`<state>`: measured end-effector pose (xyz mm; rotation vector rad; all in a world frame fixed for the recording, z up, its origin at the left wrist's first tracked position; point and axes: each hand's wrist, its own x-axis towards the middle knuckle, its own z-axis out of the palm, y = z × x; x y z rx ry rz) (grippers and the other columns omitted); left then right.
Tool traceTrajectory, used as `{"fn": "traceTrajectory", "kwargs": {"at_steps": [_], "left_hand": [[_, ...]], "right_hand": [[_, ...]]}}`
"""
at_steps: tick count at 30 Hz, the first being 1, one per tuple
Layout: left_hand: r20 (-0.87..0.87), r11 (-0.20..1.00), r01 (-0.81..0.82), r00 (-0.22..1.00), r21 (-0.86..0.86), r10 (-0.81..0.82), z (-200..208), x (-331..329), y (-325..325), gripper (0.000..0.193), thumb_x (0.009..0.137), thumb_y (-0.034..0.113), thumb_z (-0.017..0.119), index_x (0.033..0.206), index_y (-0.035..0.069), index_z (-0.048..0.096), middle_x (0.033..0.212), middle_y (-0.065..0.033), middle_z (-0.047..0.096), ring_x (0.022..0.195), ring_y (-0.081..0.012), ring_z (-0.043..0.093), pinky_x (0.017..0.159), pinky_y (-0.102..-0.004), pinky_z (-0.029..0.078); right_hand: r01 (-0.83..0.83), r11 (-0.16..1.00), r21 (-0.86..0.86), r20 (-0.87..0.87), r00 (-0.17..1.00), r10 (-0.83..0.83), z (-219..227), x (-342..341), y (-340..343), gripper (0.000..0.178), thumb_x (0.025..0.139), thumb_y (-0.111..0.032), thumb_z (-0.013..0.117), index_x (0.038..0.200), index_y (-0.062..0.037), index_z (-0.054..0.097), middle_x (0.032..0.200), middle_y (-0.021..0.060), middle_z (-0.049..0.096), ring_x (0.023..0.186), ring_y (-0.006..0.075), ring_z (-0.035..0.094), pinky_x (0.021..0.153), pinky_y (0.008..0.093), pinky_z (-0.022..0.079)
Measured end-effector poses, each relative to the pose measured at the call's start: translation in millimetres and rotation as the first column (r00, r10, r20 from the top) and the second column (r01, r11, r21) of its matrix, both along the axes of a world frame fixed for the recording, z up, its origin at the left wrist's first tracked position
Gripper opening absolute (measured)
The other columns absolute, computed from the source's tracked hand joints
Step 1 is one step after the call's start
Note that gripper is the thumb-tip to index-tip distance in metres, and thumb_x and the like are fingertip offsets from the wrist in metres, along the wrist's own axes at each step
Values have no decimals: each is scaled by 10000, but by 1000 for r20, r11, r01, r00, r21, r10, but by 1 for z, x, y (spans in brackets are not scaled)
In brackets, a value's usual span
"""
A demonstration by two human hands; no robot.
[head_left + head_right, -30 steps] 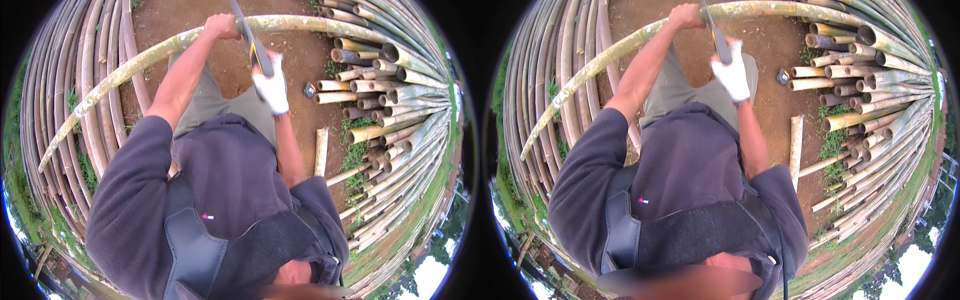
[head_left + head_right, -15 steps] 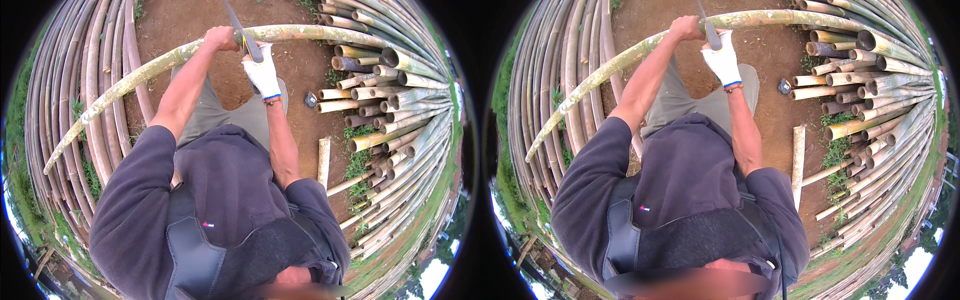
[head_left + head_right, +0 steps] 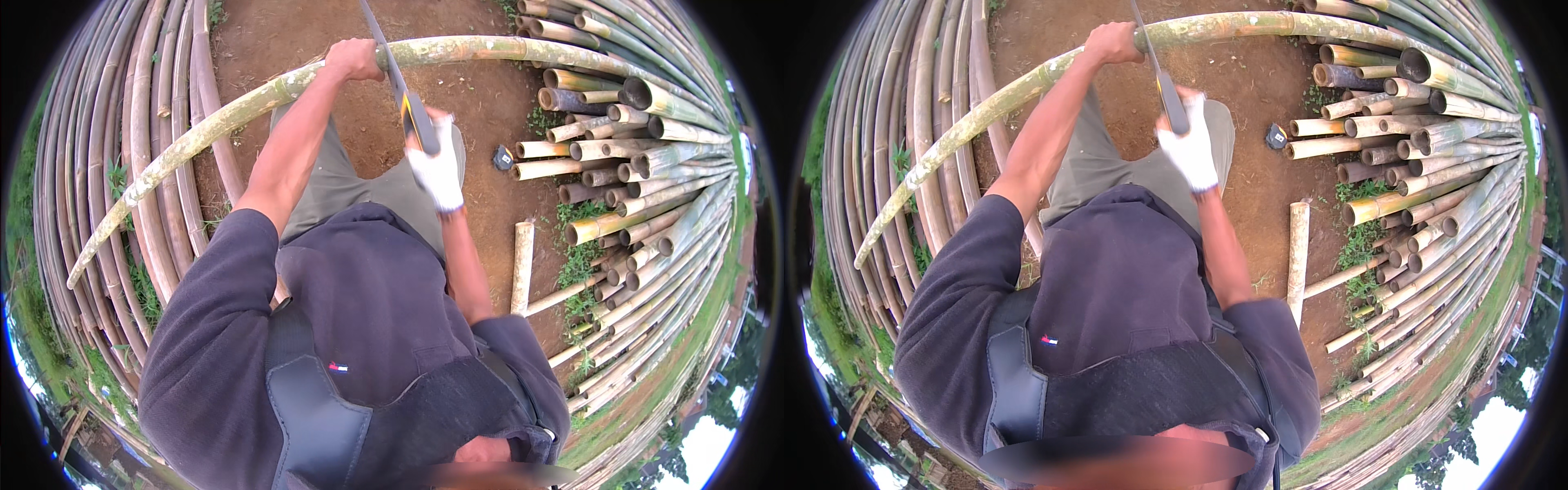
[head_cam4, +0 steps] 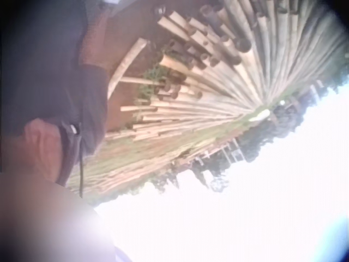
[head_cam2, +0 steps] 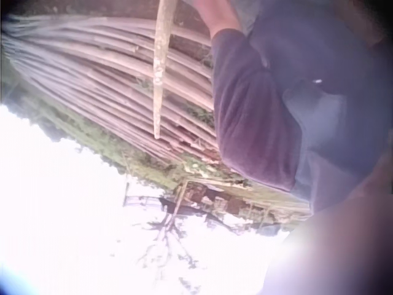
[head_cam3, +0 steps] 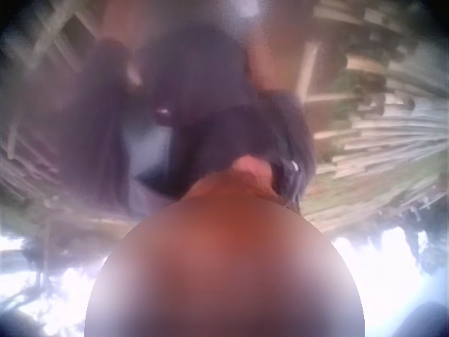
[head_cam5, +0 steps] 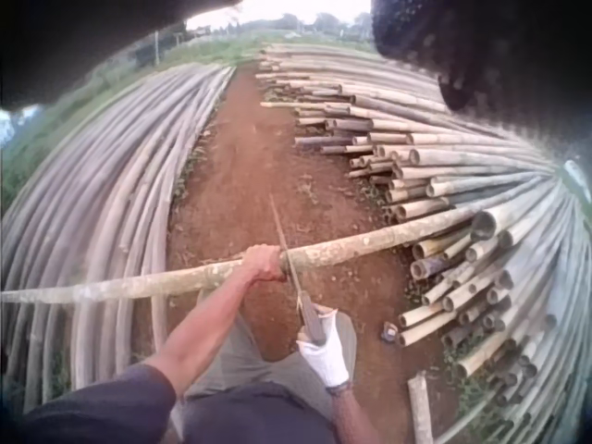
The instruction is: The person measures bamboo poles with a tape measure, marks them, and cuts them to length using a hand saw. The cut pieces are placed on the ground next to a large pile of bamboo.
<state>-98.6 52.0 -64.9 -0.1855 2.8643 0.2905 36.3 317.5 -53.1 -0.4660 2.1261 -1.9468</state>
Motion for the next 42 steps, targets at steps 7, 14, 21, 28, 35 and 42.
{"fn": "traceTrajectory", "kwargs": {"at_steps": [7,14,21,28,35,42], "left_hand": [[-13,999,-21,1000,28,21,3,10,-7,747,703,484,853,1298,53,717,1243,-201,773,1159,-385,741,1013,-495,594],[-11,1000,2,1000,12,-1,-12,1,-11,730,724,481,857,1290,37,732,1241,-193,779,1165,-357,750,1014,-485,600],[-35,998,50,998,30,-49,1,-15,6,761,689,504,850,1276,36,725,1206,-220,777,1145,-392,743,1007,-501,593],[10,998,29,1000,60,-29,-14,-1,-14,728,678,506,857,1235,46,767,1215,-200,785,1148,-383,747,1015,-500,594],[-13,999,10,1000,51,-9,-13,-3,-17,750,669,494,850,1267,52,751,1206,-207,784,1142,-387,747,1006,-503,593],[40,995,16,999,94,-20,7,-5,-3,760,674,505,858,1267,46,736,1224,-217,775,1149,-387,744,1011,-501,590]], "right_hand": [[23,988,153,-321,947,28,1,5,-3,612,905,28,663,1488,-62,503,1130,49,561,953,103,556,886,280,504],[61,991,116,-50,997,-55,19,133,100,634,909,58,616,1520,-26,473,1295,92,549,1091,144,575,1035,297,477],[14,996,-93,-108,994,-24,-20,-56,-35,551,924,27,679,1438,-66,506,985,3,552,829,88,528,769,265,506],[65,995,69,-50,997,-62,-5,132,89,605,922,44,626,1509,-37,503,1295,100,557,1113,180,582,1037,340,487],[69,981,183,-355,935,0,-12,45,31,572,914,33,651,1464,-48,519,1173,60,552,1017,142,570,950,327,513],[11,1000,-23,26,1000,-10,-11,-10,-16,582,923,10,666,1477,-56,500,1051,34,589,875,118,579,804,286,519]]}}
